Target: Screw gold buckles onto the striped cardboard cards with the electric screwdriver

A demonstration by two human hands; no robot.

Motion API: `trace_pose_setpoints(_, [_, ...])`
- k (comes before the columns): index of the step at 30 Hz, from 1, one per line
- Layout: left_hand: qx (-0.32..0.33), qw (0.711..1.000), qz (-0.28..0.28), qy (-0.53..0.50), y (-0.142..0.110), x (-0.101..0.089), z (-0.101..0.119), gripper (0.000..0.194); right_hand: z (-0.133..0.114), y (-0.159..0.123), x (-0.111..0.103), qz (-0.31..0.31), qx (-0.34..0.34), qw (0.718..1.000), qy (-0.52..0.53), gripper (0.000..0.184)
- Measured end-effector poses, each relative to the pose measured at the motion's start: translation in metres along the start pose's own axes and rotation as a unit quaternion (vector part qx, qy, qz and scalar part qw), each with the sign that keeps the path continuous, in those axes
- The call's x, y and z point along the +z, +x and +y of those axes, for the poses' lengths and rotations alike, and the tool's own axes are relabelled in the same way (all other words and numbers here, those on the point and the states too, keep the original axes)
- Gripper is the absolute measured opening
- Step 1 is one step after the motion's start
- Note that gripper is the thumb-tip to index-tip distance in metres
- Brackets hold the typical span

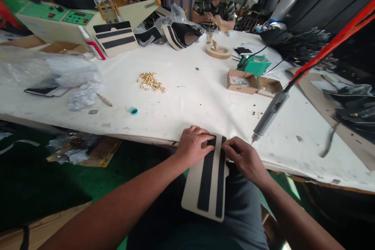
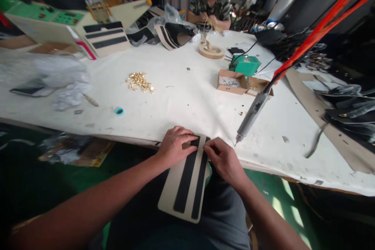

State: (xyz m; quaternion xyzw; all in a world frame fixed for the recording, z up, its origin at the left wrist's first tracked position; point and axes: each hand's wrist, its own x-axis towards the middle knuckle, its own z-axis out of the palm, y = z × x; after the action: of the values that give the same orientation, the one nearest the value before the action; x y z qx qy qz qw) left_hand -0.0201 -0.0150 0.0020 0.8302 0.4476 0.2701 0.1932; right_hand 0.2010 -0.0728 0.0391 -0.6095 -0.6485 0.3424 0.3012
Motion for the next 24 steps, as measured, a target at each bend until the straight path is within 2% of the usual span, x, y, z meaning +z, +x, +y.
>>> trace_pose_setpoints(3, [0.003,1.0,-0.004,0.008,-0.001,0.002,-0.002,0.03,-0.006,0.025,0.019,-0.017,-0.03,0.999,-0.025,0.025])
trace_pose_setpoints(6, [0.008,1.0,-0.003,0.007,-0.002,0.003,-0.004,0.029,-0.001,0.036,0.022,-0.035,-0.047,0.997,-0.051,0.022])
trace_pose_setpoints(10, [0.009,1.0,0.0,0.002,-0.003,0.003,-0.005,0.027,0.003,0.035,0.022,-0.047,-0.052,0.995,-0.064,0.021])
trace_pose_setpoints(19, [0.006,1.0,-0.007,-0.002,-0.002,0.003,-0.005,0.026,0.005,0.034,0.025,-0.031,-0.054,0.996,-0.056,0.017])
trace_pose_setpoints(24, [0.006,1.0,-0.006,-0.004,-0.002,0.003,-0.005,0.027,0.001,0.037,0.025,-0.026,0.01,0.999,-0.04,0.017])
